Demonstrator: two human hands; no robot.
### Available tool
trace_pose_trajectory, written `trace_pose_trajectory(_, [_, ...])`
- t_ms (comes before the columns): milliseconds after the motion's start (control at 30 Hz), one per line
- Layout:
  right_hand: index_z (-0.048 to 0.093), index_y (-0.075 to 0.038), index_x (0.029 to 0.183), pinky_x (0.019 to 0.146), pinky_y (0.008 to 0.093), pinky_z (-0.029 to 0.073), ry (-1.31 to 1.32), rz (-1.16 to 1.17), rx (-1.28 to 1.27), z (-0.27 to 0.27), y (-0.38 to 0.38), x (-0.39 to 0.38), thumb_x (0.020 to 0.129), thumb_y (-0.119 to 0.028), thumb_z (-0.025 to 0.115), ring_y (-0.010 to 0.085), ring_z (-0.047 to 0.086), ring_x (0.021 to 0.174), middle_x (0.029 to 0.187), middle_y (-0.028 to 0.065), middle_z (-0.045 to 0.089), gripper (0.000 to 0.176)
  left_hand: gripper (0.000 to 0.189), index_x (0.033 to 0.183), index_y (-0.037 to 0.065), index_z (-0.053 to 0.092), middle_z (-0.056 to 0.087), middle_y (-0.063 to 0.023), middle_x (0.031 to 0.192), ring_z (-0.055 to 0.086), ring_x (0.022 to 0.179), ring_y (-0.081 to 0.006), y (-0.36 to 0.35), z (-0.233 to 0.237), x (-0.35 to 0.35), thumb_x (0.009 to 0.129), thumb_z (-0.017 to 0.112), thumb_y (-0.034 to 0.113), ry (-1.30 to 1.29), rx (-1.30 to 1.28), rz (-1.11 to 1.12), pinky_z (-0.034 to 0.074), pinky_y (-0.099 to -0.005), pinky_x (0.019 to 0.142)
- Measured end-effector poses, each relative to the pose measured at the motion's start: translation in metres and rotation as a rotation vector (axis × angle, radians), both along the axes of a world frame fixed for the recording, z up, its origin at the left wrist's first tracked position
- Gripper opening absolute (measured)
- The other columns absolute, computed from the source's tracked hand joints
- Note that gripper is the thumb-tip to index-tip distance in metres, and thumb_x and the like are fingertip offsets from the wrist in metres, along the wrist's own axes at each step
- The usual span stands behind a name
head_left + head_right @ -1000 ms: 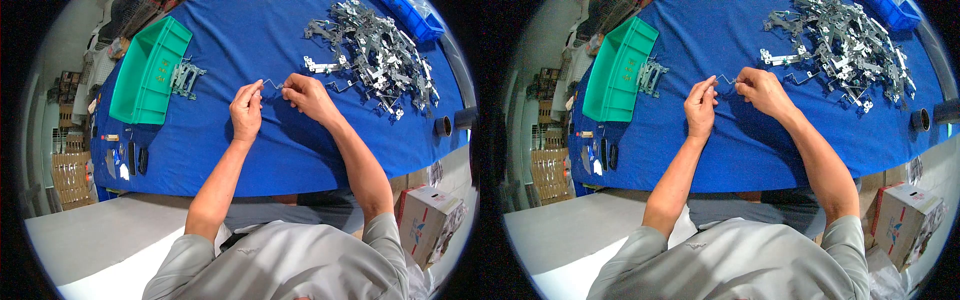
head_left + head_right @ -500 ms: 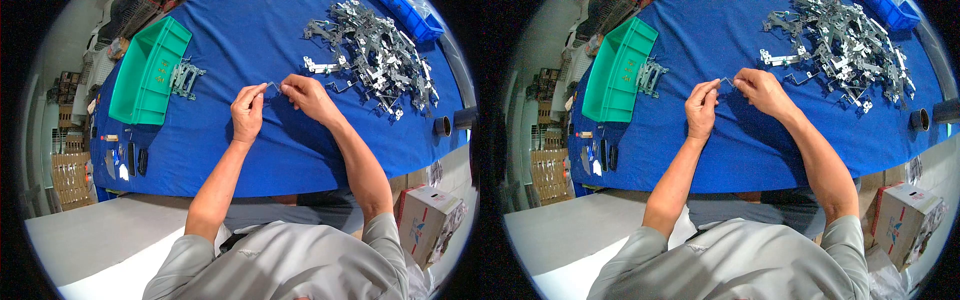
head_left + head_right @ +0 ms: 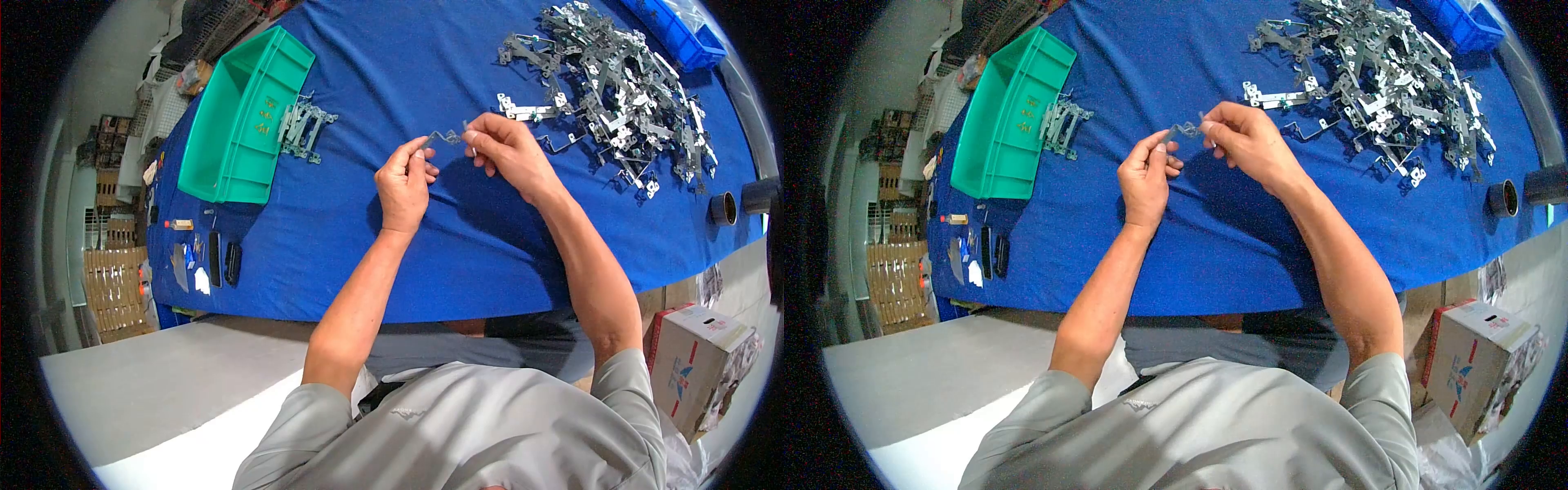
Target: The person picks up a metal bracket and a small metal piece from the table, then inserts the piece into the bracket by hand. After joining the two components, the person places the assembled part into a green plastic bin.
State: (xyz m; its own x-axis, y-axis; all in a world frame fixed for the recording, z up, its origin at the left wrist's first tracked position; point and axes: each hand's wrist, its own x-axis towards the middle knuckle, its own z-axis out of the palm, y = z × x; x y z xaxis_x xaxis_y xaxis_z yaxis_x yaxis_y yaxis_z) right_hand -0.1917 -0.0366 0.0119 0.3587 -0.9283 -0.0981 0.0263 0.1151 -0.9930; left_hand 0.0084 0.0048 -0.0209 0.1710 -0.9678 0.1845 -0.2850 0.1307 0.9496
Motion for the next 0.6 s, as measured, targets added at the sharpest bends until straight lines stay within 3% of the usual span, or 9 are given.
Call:
trace_pose_trajectory(300, [0.069,0.0,0.093,0.062,0.028,0.049,0.111,0.084,-0.119,0.0,0.004,0.004,0.099,-0.022,0.062,0.0097,0.06,0.069,0.078,0.0032,0.068,0.024,0.024,0.123,-0.001,0.068,0.074,-0.0099,0.098,0.068,0.075,-0.0108,0.0,0.001,0.001,0.104,0.055,0.009,-0.029,-0.015,-0.006,0.056,-0.024,0.065])
trace_pose_trajectory(600, [0.069,0.002,0.093,0.061,0.0351,0.049,0.299,-0.004,-0.297,-0.009,0.002,0.002,0.094,-0.023,0.065,0.0133,0.063,0.065,0.072,0.011,0.068,0.025,0.026,0.124,0.001,0.069,0.073,-0.0101,0.106,0.066,0.083,-0.0109,-0.001,0.005,0.001,0.103,0.054,0.006,-0.135,-0.122,-0.006,0.056,-0.0248,0.067])
